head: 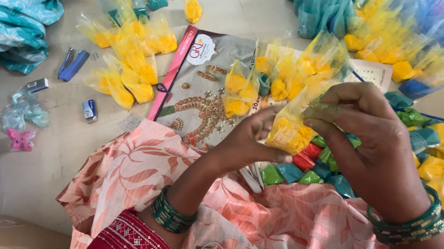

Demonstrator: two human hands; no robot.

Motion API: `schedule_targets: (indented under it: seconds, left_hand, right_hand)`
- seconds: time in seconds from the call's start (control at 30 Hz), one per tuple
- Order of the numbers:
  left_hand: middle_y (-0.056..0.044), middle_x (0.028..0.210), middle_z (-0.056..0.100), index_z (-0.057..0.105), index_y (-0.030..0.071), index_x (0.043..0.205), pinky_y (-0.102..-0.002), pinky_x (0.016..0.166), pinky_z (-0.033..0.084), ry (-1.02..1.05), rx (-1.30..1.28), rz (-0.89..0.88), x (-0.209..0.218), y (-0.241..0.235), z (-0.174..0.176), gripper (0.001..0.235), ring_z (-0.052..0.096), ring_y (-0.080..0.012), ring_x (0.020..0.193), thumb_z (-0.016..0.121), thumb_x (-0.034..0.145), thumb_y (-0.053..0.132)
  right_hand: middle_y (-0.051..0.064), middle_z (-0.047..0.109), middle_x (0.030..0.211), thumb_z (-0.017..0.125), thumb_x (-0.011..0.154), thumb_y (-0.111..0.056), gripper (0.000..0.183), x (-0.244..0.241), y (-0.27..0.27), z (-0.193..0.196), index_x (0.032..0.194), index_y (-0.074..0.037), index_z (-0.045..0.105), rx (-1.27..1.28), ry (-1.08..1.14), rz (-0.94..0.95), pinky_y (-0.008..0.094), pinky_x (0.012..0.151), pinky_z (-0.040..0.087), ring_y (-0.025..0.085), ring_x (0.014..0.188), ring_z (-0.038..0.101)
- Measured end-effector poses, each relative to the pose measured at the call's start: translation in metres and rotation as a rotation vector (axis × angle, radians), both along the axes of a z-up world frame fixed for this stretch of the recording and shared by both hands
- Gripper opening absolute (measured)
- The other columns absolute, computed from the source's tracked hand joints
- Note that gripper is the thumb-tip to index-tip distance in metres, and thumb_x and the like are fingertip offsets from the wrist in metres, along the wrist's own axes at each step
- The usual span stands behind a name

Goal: The person manually folds and seals small plastic bags of colored powder and places them into larger net bags.

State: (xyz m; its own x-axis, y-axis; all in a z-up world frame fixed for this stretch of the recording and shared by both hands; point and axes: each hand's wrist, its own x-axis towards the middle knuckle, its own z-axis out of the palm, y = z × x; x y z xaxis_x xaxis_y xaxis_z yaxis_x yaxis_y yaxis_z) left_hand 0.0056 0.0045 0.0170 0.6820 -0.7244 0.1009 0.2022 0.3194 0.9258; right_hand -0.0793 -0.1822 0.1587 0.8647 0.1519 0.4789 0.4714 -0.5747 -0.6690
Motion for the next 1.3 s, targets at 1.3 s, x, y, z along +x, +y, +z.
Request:
schedule_targets:
  seconds: [1.3]
  left_hand:
    - [-0.008,0.119,0.072,0.064,0.001,0.128,-0.035,0.095,0.059,-0.024,-0.047,0.291,0.013,-0.004,-0.048,0.038,0.07,-0.0189,0.109,0.075,0.092,-0.005]
  right_hand:
    - [0.003,0.066,0.108,0.081,0.085,0.002,0.033,0.014,0.057,-0.097,0.112,0.0,0.061,0.624,0.176,-0.219,0.026,0.086,0.058,0.01,0.097,0.067]
